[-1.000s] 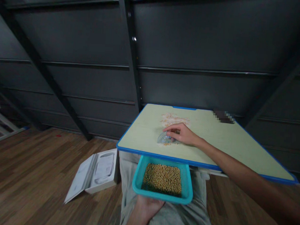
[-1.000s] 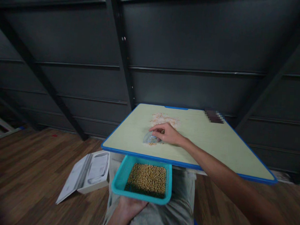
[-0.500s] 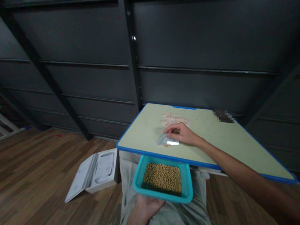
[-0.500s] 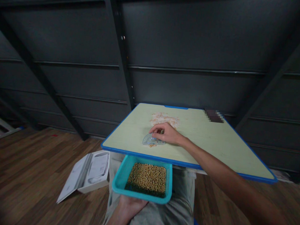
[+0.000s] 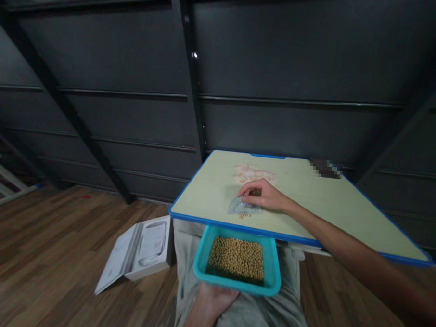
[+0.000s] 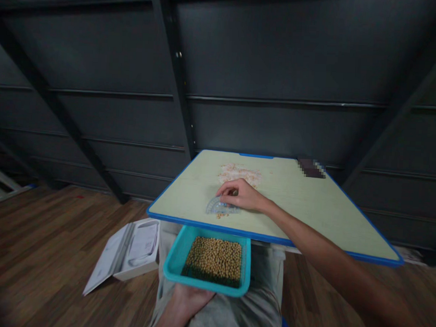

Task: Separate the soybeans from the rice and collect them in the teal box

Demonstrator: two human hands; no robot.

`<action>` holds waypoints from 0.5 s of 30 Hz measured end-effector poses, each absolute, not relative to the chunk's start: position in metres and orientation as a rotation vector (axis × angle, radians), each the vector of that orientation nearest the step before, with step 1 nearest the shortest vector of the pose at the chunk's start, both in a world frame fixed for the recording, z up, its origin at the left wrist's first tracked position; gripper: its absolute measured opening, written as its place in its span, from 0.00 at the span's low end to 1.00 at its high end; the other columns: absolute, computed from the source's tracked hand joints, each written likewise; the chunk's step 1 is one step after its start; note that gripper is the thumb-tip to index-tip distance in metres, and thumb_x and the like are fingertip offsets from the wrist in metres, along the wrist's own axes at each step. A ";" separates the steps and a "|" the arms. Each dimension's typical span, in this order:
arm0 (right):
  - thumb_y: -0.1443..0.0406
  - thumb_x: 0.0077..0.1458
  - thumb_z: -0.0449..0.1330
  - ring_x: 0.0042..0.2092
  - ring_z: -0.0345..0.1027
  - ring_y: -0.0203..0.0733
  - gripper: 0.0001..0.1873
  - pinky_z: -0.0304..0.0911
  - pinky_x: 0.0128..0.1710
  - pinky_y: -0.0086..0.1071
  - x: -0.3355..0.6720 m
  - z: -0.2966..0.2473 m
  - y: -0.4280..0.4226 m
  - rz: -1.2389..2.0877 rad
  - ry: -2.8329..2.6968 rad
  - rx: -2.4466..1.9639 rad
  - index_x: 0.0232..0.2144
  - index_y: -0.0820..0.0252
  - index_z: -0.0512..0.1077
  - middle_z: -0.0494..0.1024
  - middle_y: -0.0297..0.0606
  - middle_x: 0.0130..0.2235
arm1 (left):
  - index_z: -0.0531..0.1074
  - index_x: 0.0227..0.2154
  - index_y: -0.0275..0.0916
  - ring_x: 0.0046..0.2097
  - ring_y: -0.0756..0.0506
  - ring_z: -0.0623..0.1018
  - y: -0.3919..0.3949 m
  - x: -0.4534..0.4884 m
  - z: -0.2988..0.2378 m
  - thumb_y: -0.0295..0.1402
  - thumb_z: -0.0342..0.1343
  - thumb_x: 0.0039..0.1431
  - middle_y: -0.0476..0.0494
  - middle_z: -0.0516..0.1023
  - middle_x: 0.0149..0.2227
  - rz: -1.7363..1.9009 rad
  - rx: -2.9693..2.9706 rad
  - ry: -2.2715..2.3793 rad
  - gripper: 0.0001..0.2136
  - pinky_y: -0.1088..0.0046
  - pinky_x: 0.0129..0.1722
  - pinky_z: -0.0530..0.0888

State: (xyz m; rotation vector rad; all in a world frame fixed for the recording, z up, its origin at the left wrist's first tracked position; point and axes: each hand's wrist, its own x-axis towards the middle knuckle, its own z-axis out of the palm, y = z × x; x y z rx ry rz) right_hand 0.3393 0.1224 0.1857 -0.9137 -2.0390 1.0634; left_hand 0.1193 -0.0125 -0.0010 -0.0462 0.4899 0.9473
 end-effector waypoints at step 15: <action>0.57 0.53 0.72 0.30 0.74 0.37 0.15 0.68 0.31 0.31 0.338 0.185 0.119 1.229 -2.011 -0.869 0.38 0.61 0.82 0.82 0.38 0.29 | 0.82 0.39 0.46 0.47 0.39 0.85 -0.014 0.121 0.009 0.36 0.59 0.61 0.48 0.90 0.40 0.946 -0.012 0.493 0.08 0.57 0.61 0.75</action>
